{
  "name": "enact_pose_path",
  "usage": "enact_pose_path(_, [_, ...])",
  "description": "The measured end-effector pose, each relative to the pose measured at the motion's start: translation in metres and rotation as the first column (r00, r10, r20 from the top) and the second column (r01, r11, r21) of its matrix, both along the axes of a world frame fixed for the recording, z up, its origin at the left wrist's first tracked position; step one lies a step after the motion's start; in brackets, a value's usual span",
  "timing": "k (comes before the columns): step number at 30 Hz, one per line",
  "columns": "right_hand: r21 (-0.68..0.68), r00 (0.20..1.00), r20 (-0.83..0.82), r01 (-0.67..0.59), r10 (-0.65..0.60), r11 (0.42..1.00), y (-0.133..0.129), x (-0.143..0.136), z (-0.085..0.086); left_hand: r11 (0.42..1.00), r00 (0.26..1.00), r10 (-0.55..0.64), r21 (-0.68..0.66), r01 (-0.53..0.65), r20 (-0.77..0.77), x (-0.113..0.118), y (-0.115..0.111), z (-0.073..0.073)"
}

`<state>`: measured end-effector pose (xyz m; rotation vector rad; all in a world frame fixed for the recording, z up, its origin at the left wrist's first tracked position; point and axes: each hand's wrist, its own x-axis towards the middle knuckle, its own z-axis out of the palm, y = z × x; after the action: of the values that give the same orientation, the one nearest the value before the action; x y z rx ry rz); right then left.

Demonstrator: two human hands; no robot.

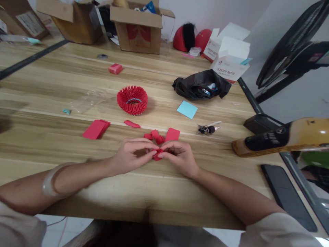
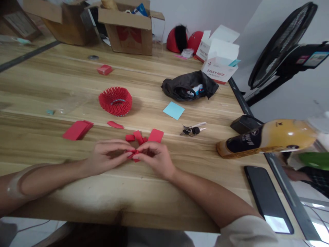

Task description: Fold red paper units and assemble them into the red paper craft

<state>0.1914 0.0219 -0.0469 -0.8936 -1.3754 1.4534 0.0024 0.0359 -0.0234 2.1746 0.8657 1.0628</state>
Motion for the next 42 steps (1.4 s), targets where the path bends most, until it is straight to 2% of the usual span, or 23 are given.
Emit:
enact_pose_path(4, [-0.008, 0.995, -0.028, 0.091, -0.091, 0.996, 0.0008, -0.0002, -0.0010, 0.995, 0.995, -0.042, -0.086, 0.050, 0.090, -0.0001, -0.0002, 0.0009])
enact_pose_path(7, [0.000, 0.994, -0.029, 0.105, -0.105, 0.994, 0.0013, -0.0004, -0.0015, 0.993, 0.995, -0.015, -0.114, 0.027, 0.103, 0.0015, -0.0003, 0.0024])
enact_pose_path(14, [0.027, 0.994, -0.037, 0.108, -0.107, 0.994, 0.0008, -0.0014, -0.0011, 1.000, 0.998, 0.019, -0.014, -0.018, 0.063, 0.0032, 0.0013, 0.0037])
enact_pose_path(20, [0.030, 0.994, -0.018, 0.112, -0.112, 0.993, 0.0004, -0.0010, -0.0017, 0.990, 0.999, 0.020, 0.136, -0.026, 0.047, 0.0019, 0.0012, 0.0020])
enact_pose_path(24, [0.032, 0.994, -0.013, 0.109, -0.108, 0.994, 0.0004, -0.0006, -0.0022, 0.981, 0.999, 0.014, 0.191, -0.020, 0.034, 0.0017, 0.0014, 0.0014])
enact_pose_path(42, [0.041, 0.996, -0.011, 0.091, -0.091, 0.995, 0.0013, 0.0003, -0.0026, 0.981, 0.998, 0.010, 0.191, -0.020, 0.055, 0.0026, 0.0014, 0.0017])
